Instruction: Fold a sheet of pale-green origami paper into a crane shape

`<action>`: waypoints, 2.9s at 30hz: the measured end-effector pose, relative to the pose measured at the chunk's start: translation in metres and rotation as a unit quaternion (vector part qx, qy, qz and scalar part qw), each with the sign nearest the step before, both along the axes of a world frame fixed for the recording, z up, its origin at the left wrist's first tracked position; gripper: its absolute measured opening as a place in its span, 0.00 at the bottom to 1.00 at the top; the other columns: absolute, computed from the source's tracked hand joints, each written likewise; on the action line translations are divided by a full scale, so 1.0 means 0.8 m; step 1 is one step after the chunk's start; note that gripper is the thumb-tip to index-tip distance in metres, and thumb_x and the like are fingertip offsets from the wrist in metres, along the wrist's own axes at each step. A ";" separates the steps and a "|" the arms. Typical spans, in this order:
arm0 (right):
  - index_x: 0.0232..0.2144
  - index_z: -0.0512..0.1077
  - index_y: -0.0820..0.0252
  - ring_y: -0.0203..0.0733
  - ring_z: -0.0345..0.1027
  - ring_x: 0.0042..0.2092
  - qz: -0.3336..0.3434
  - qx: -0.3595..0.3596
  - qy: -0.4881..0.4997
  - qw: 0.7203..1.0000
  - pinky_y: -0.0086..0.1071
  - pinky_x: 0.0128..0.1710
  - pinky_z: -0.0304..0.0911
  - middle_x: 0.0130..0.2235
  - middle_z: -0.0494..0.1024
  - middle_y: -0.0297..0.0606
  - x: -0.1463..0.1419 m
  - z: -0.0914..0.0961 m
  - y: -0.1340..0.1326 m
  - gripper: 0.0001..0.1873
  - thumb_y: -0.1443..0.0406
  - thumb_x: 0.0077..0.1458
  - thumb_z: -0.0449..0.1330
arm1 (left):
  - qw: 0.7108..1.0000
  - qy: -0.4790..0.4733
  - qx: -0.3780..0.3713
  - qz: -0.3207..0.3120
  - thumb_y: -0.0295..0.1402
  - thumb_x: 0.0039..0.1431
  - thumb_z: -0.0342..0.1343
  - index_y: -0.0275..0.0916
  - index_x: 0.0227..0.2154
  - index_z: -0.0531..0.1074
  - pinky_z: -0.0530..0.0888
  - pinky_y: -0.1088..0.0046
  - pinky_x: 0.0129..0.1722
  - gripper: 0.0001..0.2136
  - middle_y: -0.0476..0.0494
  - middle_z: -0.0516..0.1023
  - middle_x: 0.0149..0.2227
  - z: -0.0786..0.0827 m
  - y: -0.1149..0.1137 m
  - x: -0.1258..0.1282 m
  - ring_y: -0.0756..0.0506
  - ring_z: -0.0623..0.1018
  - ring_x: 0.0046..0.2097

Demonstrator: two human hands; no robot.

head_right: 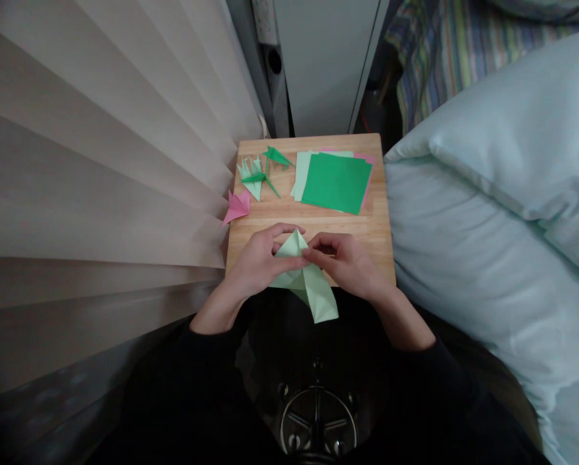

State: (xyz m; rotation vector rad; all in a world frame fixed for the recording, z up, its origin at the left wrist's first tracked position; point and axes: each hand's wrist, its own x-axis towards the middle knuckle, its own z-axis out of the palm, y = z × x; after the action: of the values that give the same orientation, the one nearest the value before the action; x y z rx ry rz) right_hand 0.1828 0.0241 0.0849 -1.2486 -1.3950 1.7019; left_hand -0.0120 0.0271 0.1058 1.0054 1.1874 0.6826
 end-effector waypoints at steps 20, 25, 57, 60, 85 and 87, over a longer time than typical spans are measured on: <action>0.25 0.73 0.59 0.31 0.56 0.23 0.046 -0.122 0.022 0.991 0.29 0.22 0.49 0.23 0.67 0.30 0.005 0.028 0.000 0.18 0.51 0.53 0.68 | 0.986 -0.076 -0.008 0.147 0.43 0.47 0.73 0.36 0.21 0.73 0.59 0.78 0.22 0.18 0.54 0.67 0.20 -0.005 0.005 0.001 0.56 0.63 0.23; 0.24 0.70 0.59 0.31 0.53 0.23 0.046 -0.155 0.039 0.986 0.30 0.23 0.45 0.22 0.64 0.28 0.009 0.029 0.000 0.22 0.48 0.52 0.68 | 0.987 -0.113 -0.006 0.118 0.42 0.51 0.72 0.38 0.29 0.75 0.62 0.79 0.22 0.15 0.55 0.69 0.22 -0.005 0.005 -0.004 0.55 0.67 0.23; 0.34 0.79 0.55 0.52 0.78 0.45 -0.002 0.321 -0.287 0.902 0.53 0.62 0.54 0.39 0.86 0.40 0.012 0.050 0.008 0.07 0.65 0.64 0.61 | 0.978 -0.151 0.036 0.137 0.37 0.47 0.76 0.39 0.32 0.80 0.75 0.75 0.38 0.13 0.51 0.81 0.30 -0.011 0.008 0.026 0.52 0.78 0.33; 0.33 0.78 0.55 0.51 0.77 0.44 0.002 0.312 -0.271 0.911 0.51 0.59 0.56 0.38 0.85 0.40 0.014 0.049 0.011 0.08 0.65 0.64 0.60 | 0.980 -0.134 0.054 0.139 0.39 0.46 0.77 0.39 0.30 0.79 0.74 0.75 0.37 0.14 0.52 0.79 0.29 -0.009 0.009 0.026 0.52 0.77 0.32; 0.34 0.81 0.56 0.44 0.76 0.39 0.072 0.082 -0.081 0.991 0.38 0.44 0.67 0.36 0.84 0.36 0.026 0.038 0.014 0.10 0.57 0.60 0.65 | 0.982 -0.091 0.148 0.070 0.35 0.58 0.66 0.40 0.35 0.80 0.76 0.75 0.36 0.05 0.48 0.79 0.32 -0.009 0.006 -0.015 0.50 0.77 0.33; 0.34 0.81 0.56 0.44 0.77 0.40 0.083 0.073 -0.067 0.992 0.38 0.45 0.69 0.37 0.84 0.37 0.026 0.037 0.013 0.11 0.55 0.60 0.65 | 0.982 -0.092 0.149 0.068 0.33 0.56 0.65 0.39 0.35 0.79 0.77 0.75 0.35 0.05 0.49 0.79 0.32 -0.009 0.007 -0.015 0.51 0.77 0.32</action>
State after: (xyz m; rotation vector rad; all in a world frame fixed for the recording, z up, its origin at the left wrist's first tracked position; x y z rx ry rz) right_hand 0.2034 0.0347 0.1146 -1.2116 -1.7138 1.6139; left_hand -0.0241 0.0323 0.0989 1.0889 1.0146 1.0629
